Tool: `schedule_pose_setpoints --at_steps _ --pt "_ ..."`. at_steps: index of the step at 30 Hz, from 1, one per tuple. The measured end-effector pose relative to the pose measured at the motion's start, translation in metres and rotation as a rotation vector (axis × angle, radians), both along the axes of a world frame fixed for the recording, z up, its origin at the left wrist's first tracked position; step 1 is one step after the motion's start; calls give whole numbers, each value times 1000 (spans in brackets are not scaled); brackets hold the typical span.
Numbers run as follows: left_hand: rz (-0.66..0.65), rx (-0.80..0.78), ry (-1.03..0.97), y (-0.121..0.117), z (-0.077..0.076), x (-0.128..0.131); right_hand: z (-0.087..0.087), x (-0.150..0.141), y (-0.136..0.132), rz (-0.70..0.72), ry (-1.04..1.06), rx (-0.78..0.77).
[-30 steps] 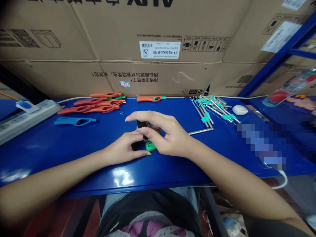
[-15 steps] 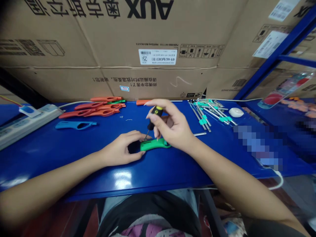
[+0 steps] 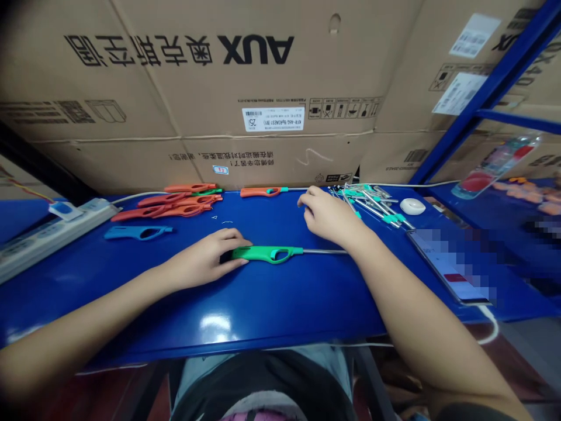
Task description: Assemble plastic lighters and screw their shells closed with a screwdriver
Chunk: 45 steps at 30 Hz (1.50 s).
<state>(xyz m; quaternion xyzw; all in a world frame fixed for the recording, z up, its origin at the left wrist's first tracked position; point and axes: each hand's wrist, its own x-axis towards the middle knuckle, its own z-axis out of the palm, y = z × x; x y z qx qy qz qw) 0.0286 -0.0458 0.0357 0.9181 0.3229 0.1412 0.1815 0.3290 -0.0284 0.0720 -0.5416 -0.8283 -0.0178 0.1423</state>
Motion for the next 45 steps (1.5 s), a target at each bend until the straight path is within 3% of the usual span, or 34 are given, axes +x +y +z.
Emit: schedule_pose_setpoints --at_steps 8,14,25,33,45 --pt "50 61 5 34 7 -4 11 11 -5 -171 -318 -195" --pt "159 147 67 65 7 0 12 17 -2 -235 -321 -333" --pt "323 192 161 117 0 12 11 14 -2 -178 -282 -452" --pt "407 197 159 133 -12 11 7 8 0 -154 -300 -454" --pt "444 246 131 141 -14 16 1 12 8 -185 -329 -417"
